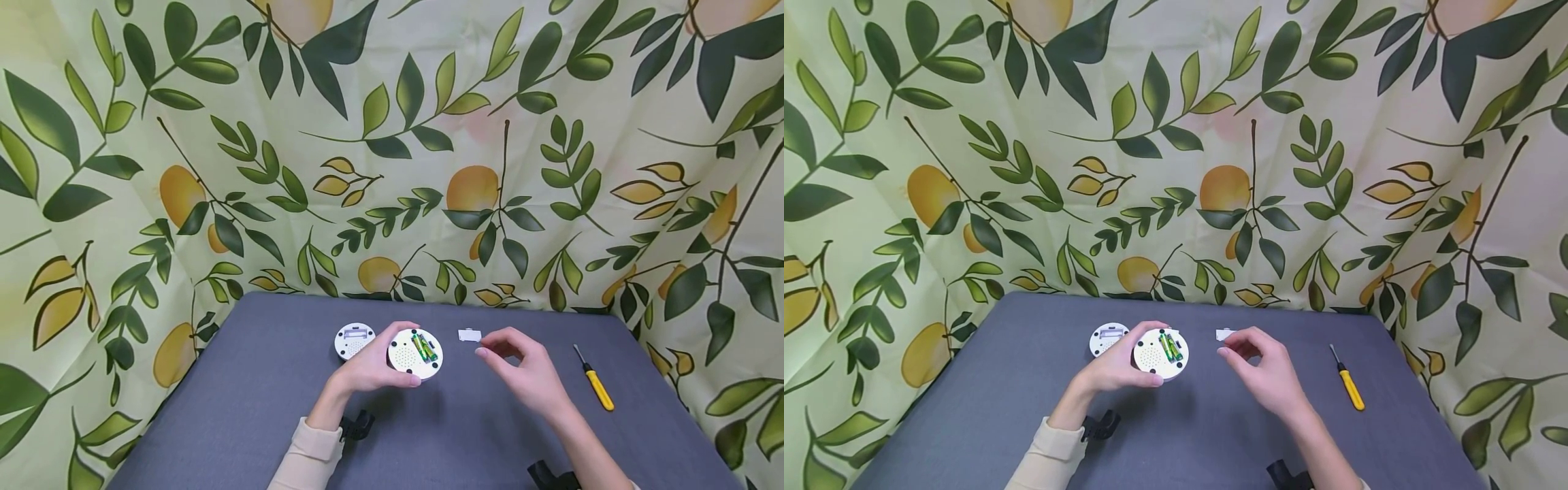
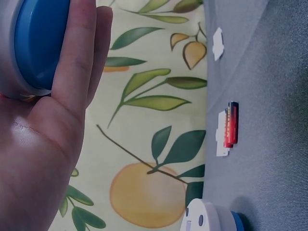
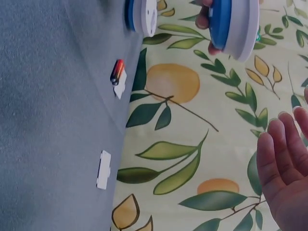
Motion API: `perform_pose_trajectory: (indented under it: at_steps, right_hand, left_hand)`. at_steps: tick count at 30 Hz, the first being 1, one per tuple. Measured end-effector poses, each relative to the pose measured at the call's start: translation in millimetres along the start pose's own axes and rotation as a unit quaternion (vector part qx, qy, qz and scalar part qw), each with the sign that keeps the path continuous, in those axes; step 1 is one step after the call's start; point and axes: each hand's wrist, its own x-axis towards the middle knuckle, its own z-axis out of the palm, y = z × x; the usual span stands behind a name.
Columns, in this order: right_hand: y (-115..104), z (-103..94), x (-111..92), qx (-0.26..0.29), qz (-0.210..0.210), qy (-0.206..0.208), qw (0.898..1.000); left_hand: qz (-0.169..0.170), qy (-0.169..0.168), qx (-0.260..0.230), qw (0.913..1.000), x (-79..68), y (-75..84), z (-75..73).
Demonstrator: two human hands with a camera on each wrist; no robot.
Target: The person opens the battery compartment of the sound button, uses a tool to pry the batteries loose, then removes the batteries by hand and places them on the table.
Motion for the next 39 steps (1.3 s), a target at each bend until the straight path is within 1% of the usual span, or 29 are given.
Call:
perform_pose_trajectory:
  at_steps: [5,13,17,25,35,39]
  right_hand:
    - [-5,8.4,2,0.007,-0.008,-0.018,1.0]
    - [-8,23.7,8,0.02,-0.027,-0.062,0.997]
    - [-9,29.4,11,0.018,-0.021,-0.081,0.996]
    - [-9,37.4,17,0.016,0.012,-0.125,0.992]
    - [-6,39.6,23,0.011,0.007,-0.158,0.987]
    - [-6,39.9,24,0.01,0.001,-0.161,0.987]
  left_hand:
    - [0.003,-0.002,0.0,1.0,0.2,0.6,-0.1]
    - [0.001,-0.005,-0.002,1.0,-0.7,-0.2,-0.3]
    - [0.007,-0.01,-0.005,0.9999,-0.3,-0.9,-0.5]
    - [0.013,-0.02,-0.016,0.9996,0.6,-1.8,-0.1]
    - [0.023,-0.034,-0.018,0.999,2.2,-0.7,1.9]
    - [0.026,-0.039,-0.021,0.9987,2.1,0.0,2.7]
